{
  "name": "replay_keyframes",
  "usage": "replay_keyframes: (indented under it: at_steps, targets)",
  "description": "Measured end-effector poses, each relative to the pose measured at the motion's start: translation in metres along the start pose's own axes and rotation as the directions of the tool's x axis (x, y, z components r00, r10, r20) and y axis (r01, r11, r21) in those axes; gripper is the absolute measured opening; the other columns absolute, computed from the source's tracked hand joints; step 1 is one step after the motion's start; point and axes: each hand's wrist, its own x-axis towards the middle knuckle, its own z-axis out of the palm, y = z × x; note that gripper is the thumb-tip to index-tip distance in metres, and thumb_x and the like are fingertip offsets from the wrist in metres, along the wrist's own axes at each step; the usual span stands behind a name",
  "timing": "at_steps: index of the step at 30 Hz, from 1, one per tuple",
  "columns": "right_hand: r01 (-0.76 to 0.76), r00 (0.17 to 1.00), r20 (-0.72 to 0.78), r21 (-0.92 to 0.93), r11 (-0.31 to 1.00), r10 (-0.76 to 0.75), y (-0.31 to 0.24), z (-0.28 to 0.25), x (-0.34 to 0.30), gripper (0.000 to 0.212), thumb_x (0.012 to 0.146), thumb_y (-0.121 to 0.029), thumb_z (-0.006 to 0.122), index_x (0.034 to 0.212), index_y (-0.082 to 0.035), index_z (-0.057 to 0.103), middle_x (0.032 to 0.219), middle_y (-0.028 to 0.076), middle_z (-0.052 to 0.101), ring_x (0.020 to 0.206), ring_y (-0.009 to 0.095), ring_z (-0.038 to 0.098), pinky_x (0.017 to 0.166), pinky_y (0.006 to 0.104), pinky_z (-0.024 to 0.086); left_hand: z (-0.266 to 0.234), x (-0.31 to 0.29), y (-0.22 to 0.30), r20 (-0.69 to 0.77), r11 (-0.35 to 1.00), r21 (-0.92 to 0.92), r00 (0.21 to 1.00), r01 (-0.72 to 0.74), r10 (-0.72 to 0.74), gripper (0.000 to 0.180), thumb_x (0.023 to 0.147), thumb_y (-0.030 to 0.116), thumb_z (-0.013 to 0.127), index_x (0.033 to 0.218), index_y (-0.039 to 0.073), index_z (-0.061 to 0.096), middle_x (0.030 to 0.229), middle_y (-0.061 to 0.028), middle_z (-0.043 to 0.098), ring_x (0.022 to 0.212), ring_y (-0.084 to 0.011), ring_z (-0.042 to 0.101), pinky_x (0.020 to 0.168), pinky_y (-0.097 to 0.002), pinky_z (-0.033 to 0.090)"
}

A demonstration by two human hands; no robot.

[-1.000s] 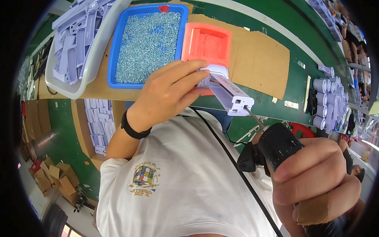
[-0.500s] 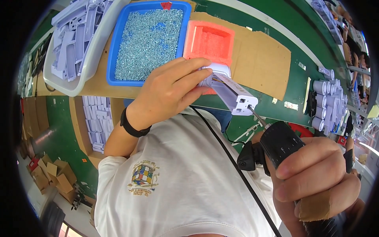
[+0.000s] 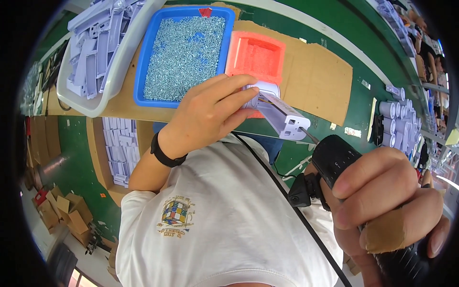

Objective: Assembling the plastic housing and internal components of a handheld fan using an electric screwdriver.

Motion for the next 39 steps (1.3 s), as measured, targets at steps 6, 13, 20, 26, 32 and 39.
replay_keyframes:
  at_steps: [6,13,20,26,32,39]
  targets:
    - [-0.020,0.999,0.030,-0.052,0.998,0.021,-0.018,0.001,0.005,0.084,0.071,-0.076,0.075,0.124,-0.013,0.056,0.085,0.000,0.057,0.058,0.012,0.055,0.058,0.0289,0.039,-0.001,-0.001,0.004,-0.001,0.999,0.037,1.000,0.003,-0.003,0.035,0.075,0.007,0.079,0.108,0.003,0.068,0.113,-0.0104,0.066,0.090,-0.0296,0.066,0.075,-0.0380,0.056]
    - [0.031,0.999,0.014,-0.055,0.998,-0.030,-0.018,-0.004,0.001,0.072,0.076,-0.069,0.076,0.123,-0.018,0.056,0.083,-0.001,0.057,0.054,0.009,0.054,0.054,0.0255,0.041,-0.044,-0.017,-0.013,0.085,0.916,0.257,0.937,0.308,-0.339,0.019,0.079,0.006,0.076,0.095,0.003,0.067,0.091,-0.0111,0.065,0.081,-0.0314,0.065,0.069,-0.0407,0.052]
    - [0.064,0.998,-0.016,-0.074,0.995,-0.066,-0.020,-0.007,-0.005,0.066,0.078,-0.068,0.075,0.121,-0.021,0.058,0.082,-0.001,0.057,0.053,0.008,0.055,0.051,0.0241,0.042,-0.057,-0.016,-0.027,0.213,0.900,0.302,0.898,0.314,-0.384,0.009,0.081,0.005,0.074,0.087,0.002,0.068,0.082,-0.0111,0.063,0.076,-0.0319,0.064,0.066,-0.0408,0.050]
    - [0.105,0.993,-0.042,-0.076,0.992,-0.108,-0.019,-0.013,-0.009,0.065,0.079,-0.067,0.074,0.120,-0.020,0.059,0.081,-0.002,0.059,0.054,0.007,0.057,0.050,0.0220,0.044,-0.054,-0.011,-0.023,0.111,0.898,0.259,0.913,0.356,-0.394,0.008,0.082,0.004,0.075,0.083,0.001,0.068,0.084,-0.0099,0.066,0.076,-0.0295,0.066,0.064,-0.0357,0.053]
    - [0.114,0.988,-0.099,-0.053,0.992,-0.119,-0.014,-0.013,-0.008,0.064,0.081,-0.066,0.074,0.119,-0.016,0.059,0.079,-0.002,0.060,0.055,0.007,0.059,0.051,0.0204,0.046,-0.036,-0.008,-0.021,-0.061,0.989,-0.112,0.993,0.099,-0.106,0.014,0.078,0.000,0.077,0.089,0.002,0.068,0.088,-0.0098,0.072,0.072,-0.0259,0.070,0.060,-0.0312,0.056]
    - [0.180,0.969,-0.171,0.010,0.984,-0.175,-0.008,-0.016,-0.011,0.069,0.081,-0.064,0.075,0.117,-0.008,0.057,0.076,-0.003,0.060,0.055,0.007,0.060,0.052,0.0196,0.048,-0.012,0.000,-0.014,-0.126,0.981,-0.052,0.976,-0.188,0.180,0.021,0.075,0.001,0.080,0.092,0.002,0.068,0.085,-0.0103,0.073,0.069,-0.0239,0.070,0.058,-0.0308,0.056]
